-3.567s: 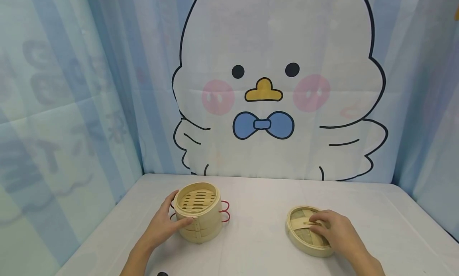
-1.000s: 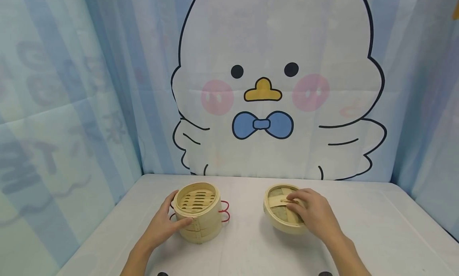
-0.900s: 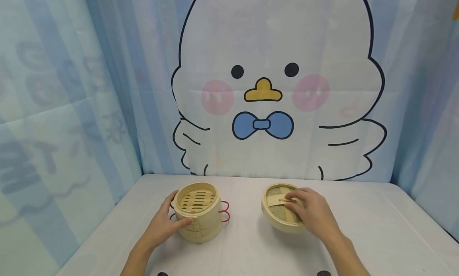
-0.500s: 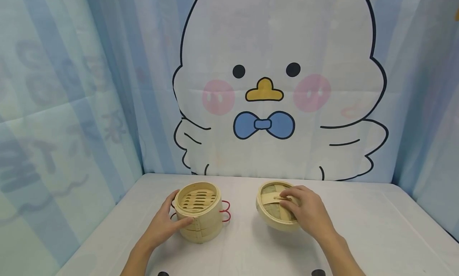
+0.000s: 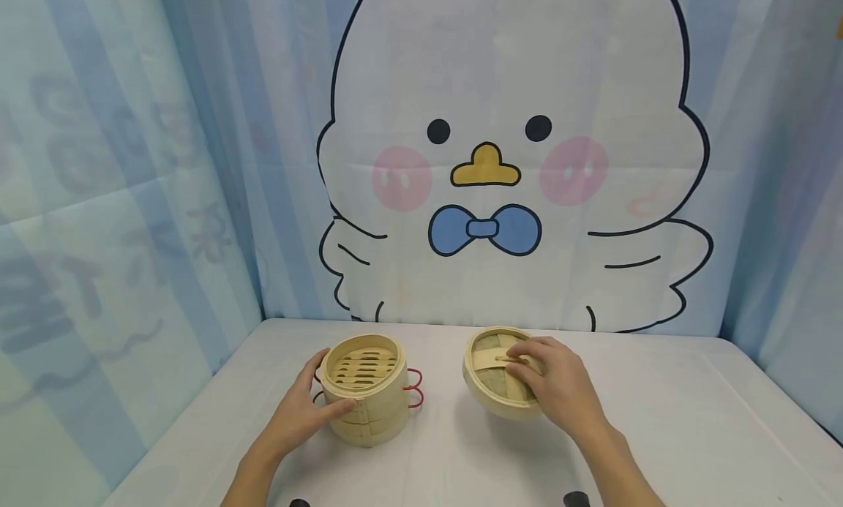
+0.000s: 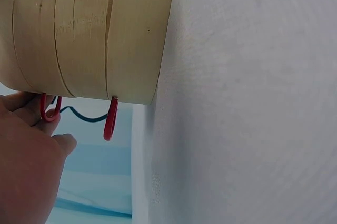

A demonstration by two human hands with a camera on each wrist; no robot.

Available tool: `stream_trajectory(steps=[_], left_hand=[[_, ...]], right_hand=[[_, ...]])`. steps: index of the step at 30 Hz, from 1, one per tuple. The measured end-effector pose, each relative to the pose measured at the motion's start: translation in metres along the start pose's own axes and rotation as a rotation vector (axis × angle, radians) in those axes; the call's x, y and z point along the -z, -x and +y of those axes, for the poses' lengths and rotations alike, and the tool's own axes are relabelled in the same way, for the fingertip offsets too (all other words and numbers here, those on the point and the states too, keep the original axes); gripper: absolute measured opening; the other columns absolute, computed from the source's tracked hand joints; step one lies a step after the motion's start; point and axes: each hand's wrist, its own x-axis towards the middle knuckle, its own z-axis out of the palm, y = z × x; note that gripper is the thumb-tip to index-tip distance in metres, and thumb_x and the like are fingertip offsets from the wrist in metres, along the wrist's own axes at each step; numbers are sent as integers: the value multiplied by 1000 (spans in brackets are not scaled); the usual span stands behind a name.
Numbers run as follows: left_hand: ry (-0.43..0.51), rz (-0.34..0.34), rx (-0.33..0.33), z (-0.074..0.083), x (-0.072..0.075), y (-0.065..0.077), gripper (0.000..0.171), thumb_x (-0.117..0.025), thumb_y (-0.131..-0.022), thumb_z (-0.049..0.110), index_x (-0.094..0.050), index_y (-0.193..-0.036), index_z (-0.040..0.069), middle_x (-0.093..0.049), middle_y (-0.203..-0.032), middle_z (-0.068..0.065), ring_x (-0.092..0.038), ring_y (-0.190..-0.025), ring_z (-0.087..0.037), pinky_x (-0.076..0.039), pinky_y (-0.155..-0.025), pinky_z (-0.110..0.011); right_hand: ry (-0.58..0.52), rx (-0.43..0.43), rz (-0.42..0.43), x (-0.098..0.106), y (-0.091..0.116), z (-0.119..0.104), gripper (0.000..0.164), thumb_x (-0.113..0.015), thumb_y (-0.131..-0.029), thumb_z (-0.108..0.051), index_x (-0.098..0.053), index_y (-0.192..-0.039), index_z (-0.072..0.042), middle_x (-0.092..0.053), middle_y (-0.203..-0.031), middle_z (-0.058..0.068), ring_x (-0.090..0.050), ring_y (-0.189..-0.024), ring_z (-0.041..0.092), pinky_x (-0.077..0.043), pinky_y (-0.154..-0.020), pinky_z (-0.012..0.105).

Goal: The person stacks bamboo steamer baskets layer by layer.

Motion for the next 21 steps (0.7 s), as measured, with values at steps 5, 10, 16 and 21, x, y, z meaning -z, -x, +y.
stream_trajectory(steps=[5, 10, 16, 21], left_hand=[[-6, -1, 1, 1, 1, 1, 114, -90, -73, 49, -27, -158, 5, -30, -159, -22, -36, -140, -43, -34, -107, -68], [-6, -5, -11, 0, 2, 0, 114, -89, -73, 48, -27, -158, 4, -29, -159, -22, -32, -143, -44, -32, -109, -68], [0, -5, -29, -1, 2, 0, 114, -89, -73, 47, -27, -157, 2, -29, -159, -24, -30, -144, -44, -31, -110, -67], [2, -6, -35, -2, 2, 0, 114, -89, -74, 47, -27, -157, 2, -29, -159, -24, -29, -144, -44, -30, -111, -67]], right_hand=[[-11, 0, 2, -2, -3, -6, 17, -79, -88, -13, -76, -104, -8, -69, -116, 16, -60, -115, 42, -45, -99, 61], [-18, -11, -5, -5, -4, -10, 17, -79, -89, -13, -76, -104, -8, -68, -117, 16, -59, -117, 43, -45, -100, 62], [-30, -8, 2, -9, -7, -15, 17, -79, -89, -13, -76, -104, -7, -68, -118, 16, -58, -118, 43, -45, -101, 61], [-37, 6, 8, -11, -9, -17, 16, -79, -89, -13, -76, -103, -8, -68, -116, 15, -59, -117, 42, -45, -100, 60]])
